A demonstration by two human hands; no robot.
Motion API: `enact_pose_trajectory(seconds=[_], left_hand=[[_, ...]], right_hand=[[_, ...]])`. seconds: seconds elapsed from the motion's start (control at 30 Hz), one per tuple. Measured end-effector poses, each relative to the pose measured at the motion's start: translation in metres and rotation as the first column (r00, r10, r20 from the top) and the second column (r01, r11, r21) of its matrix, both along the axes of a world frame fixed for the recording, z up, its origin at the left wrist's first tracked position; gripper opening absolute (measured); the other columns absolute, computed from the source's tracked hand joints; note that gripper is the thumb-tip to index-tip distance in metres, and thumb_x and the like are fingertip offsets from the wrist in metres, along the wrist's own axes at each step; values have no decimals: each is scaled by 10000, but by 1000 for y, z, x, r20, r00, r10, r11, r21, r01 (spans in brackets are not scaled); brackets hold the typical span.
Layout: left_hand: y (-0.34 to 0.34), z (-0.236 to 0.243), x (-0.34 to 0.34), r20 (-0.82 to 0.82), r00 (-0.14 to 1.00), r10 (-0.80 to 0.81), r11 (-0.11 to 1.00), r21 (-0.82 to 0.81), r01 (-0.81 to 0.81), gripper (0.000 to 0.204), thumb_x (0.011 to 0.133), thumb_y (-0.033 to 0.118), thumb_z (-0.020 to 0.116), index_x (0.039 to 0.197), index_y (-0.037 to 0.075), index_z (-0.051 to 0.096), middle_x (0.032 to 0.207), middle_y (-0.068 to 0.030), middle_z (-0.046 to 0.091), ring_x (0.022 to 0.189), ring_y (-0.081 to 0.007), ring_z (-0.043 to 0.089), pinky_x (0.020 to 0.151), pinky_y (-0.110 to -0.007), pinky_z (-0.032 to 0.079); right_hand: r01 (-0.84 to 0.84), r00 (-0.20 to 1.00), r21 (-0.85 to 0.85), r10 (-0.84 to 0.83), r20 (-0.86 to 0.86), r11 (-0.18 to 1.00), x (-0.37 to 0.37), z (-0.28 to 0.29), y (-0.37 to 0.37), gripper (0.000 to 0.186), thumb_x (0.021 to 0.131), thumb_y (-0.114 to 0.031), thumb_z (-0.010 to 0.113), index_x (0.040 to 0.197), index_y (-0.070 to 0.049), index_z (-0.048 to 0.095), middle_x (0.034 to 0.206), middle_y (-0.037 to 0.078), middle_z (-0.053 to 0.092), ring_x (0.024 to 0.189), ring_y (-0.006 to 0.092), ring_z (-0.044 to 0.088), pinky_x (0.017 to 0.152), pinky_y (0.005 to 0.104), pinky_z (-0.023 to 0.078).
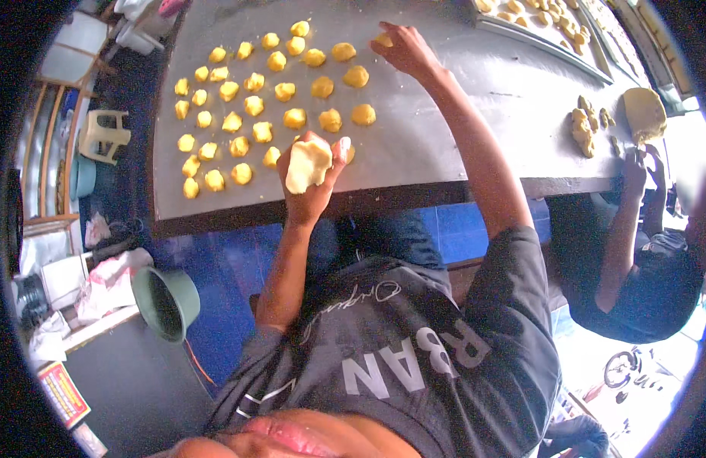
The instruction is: The person prepares pieces of dough by hand, flattening them on a table and shaping them into rounds.
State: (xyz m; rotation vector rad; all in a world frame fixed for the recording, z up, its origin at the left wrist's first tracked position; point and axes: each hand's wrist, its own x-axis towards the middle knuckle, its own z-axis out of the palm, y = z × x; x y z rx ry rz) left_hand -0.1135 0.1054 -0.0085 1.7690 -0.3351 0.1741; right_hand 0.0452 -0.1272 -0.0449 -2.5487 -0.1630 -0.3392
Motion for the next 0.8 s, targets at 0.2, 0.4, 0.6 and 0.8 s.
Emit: enact_pose_trajectory(seconds=[0.2, 0.4, 0.6, 0.8], left_hand=[[6, -7, 3, 191, 977, 91, 991, 84, -109, 189, 701, 80, 722, 705, 30, 540, 604, -59, 577, 542, -157, 576, 519, -282, 453], [0, -9, 2, 293, 955, 33, 993, 98, -64, 161, 670, 67, 695, 746, 26, 559, 637, -53, 595, 596, -142, 596, 550, -280, 461], [-2, -11, -1, 171, 985, -15, 999, -44, 23, 194, 693, 63, 691, 674, 36, 500, 589, -44, 545, 531, -116, 527, 497, -271, 408], [4, -17, -3, 48, 998, -49, 995, -87, 53, 163, 713, 47, 676, 751, 47, 518, 699, -9, 549, 654, -97, 533, 597, -261, 441]], right_hand=[[-319, 948, 356, 301, 107, 879, -135, 84, 89, 402, 715, -211, 727, 1060, -50, 598, 960, 135, 645, 903, 287, 631, 822, 355, 484], [-424, 889, -98, 434, 147, 900, -175, 73, 111, 548, 771, -271, 676, 1225, -30, 485, 1184, 194, 526, 1228, 351, 396, 1055, 495, 248], [-357, 932, 393, 350, 93, 847, -171, 63, 101, 802, 800, -350, 669, 1389, -33, 225, 1314, 210, 391, 967, 179, 485, 736, 294, 442], [-210, 893, 673, 419, -163, 709, -172, 61, 105, 855, 755, -315, 731, 1376, -9, 229, 1007, 119, 500, 630, 83, 421, 530, 231, 372]])
